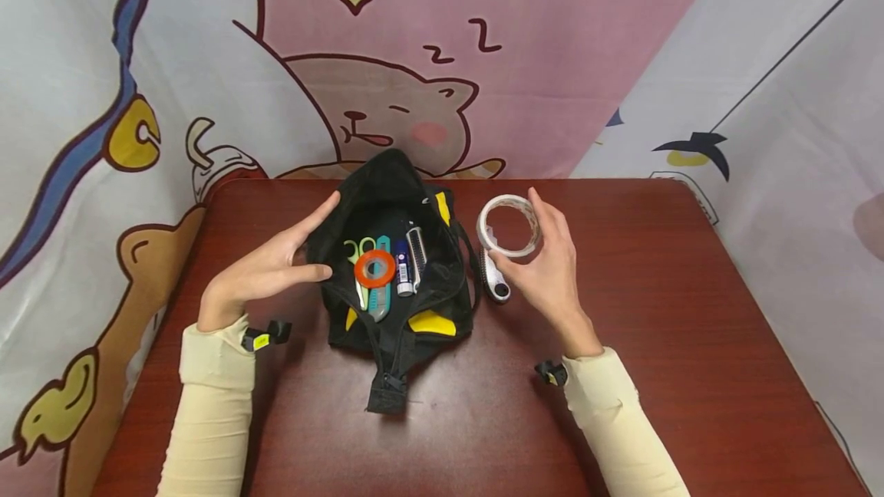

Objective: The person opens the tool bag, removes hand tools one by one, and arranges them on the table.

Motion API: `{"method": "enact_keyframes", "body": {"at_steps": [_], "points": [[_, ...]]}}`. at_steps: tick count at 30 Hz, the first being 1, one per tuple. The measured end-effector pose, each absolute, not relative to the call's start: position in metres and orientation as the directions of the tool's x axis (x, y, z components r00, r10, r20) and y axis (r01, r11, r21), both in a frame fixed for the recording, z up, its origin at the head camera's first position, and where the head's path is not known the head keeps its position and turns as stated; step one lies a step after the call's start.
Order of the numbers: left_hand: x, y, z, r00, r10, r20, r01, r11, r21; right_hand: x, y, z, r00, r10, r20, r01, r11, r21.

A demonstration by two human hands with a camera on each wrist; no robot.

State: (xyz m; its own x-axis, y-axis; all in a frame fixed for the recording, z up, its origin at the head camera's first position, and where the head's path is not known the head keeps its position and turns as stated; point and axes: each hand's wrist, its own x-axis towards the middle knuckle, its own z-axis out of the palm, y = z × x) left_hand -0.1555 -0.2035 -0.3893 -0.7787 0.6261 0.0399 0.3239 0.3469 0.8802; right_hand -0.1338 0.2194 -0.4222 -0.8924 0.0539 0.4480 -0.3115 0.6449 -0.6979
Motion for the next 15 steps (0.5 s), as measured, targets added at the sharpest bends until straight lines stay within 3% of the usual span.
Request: {"method": "enact_keyframes", "body": {"at_steps": [15], "points": [[-0.156, -0.203, -0.390, -0.784, 0.620, 0.032, 0.316, 0.354, 0.880, -0.138, 0.255, -0.453, -0.923, 0.092, 0.374, -0.211, 0.693, -0.689]]}}
